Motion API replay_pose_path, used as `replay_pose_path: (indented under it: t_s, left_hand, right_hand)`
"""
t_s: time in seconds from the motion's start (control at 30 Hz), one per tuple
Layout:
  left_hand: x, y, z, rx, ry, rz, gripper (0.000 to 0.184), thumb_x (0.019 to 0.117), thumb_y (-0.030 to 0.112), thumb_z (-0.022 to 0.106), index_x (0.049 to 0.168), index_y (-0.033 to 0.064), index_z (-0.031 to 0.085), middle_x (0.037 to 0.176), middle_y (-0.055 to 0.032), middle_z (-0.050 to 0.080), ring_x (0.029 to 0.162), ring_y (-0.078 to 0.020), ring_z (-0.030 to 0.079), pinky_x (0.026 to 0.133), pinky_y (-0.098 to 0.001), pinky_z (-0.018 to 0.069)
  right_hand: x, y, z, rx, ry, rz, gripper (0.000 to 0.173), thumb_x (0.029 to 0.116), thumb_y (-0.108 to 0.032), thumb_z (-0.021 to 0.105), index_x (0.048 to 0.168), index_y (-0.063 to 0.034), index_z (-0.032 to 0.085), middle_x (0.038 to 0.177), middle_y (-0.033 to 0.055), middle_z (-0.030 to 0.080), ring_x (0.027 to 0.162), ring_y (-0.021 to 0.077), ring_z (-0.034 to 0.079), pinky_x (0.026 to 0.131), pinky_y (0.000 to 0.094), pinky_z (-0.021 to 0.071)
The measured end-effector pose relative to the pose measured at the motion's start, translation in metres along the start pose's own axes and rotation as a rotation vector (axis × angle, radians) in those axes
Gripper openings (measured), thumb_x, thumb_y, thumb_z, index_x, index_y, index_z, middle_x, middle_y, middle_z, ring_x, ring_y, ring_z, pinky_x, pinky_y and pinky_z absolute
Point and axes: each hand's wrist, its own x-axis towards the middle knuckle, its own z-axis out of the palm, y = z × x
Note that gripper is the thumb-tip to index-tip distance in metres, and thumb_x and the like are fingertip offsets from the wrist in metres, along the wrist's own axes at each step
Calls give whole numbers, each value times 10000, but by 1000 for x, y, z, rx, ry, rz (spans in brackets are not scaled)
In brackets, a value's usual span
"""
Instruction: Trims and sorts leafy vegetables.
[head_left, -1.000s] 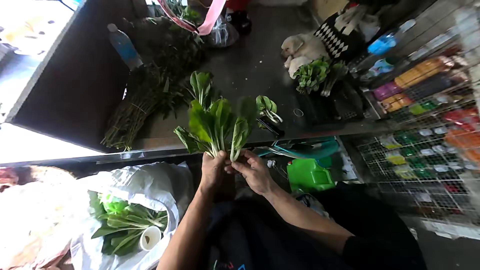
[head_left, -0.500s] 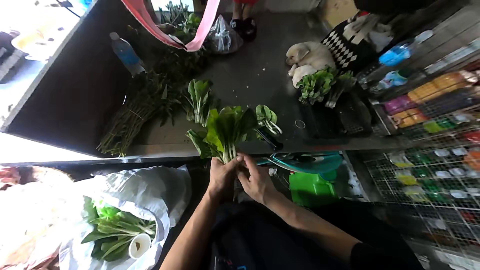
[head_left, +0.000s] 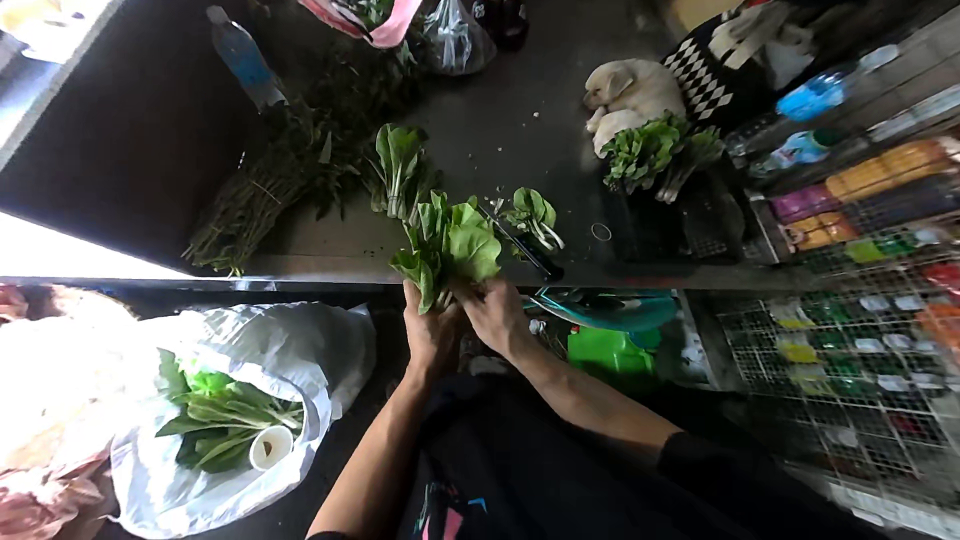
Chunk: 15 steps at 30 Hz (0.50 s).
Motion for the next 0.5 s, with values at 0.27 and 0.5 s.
replay_pose_path:
  t_s: [0.27, 0.5]
  left_hand:
    - [-11, -28, -59, -602, -316, -64, 332, 869, 342, 797, 1026, 75, 677, 827, -10, 707, 711, -100, 666, 697, -290, 590]
    - [-21, -42, -105, -878, -149, -162, 252, 902, 203, 750, 1093, 78, 645, 850, -64, 706, 727, -144, 679, 706, -333, 603]
  right_hand:
    - [-12, 8, 20, 641, -140, 133, 179, 1019, -138, 633, 1156, -42, 697, 1097, 84, 727, 1024, 180, 700, 931, 418, 595]
    - [-55, 1, 57, 704, -269, -86, 225, 1030, -140, 603, 1218, -27, 657, 1188, 155, 725, 1140, 323, 691, 1032, 519, 559]
